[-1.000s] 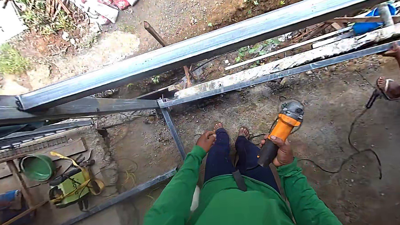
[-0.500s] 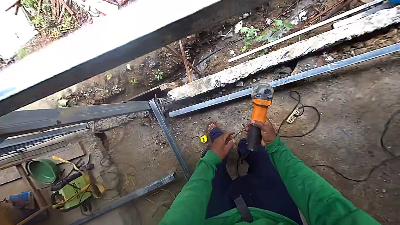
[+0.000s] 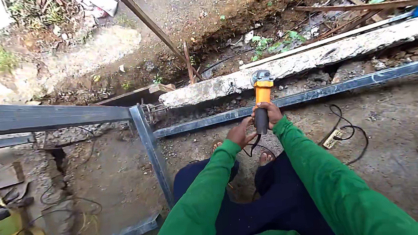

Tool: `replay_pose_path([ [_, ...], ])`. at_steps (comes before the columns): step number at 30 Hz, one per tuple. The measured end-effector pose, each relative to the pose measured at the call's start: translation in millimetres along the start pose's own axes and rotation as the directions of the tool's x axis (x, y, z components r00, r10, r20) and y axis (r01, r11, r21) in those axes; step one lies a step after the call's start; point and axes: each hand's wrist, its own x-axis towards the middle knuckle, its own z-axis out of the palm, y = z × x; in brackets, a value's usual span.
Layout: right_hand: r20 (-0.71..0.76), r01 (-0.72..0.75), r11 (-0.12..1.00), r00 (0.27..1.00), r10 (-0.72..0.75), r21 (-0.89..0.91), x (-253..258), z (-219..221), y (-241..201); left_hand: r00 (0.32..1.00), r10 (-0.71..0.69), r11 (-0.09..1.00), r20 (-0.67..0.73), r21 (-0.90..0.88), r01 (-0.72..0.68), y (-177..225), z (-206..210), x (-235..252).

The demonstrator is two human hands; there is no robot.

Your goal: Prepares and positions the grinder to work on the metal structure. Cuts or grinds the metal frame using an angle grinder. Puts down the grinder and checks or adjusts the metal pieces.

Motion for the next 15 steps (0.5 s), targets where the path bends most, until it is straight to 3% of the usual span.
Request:
replay_pose_path([
  [3, 0.009, -0.021, 0.995, 1.0, 0.022, -0.098, 27.5, -0.3, -4.9, 0.991, 0.12, 0.988, -0.063, -0.093, -0.125, -30.8, 5.5, 21.5],
  [7, 0.073, 0.015, 0.999, 0.997, -0.012, -0.034, 70.7, -2.1, -13.8, 0.978, 0.193, 0.971, -0.076, -0.129, -0.201, -45.2, -0.9, 50.7],
  [11, 0.123, 0.019, 1.0, 0.992, -0.017, -0.018, 91.0, 0.2, -18.0, 0.975, 0.163, 0.986, -0.152, -0.014, -0.167, -37.8, -3.1, 63.9],
  [15, 0.121, 0.007, 0.999, 0.993, -0.002, -0.046, 71.3, 1.1, -17.1, 0.974, 0.159, 0.981, -0.16, 0.134, -0.138, -18.7, -5.6, 60.6],
])
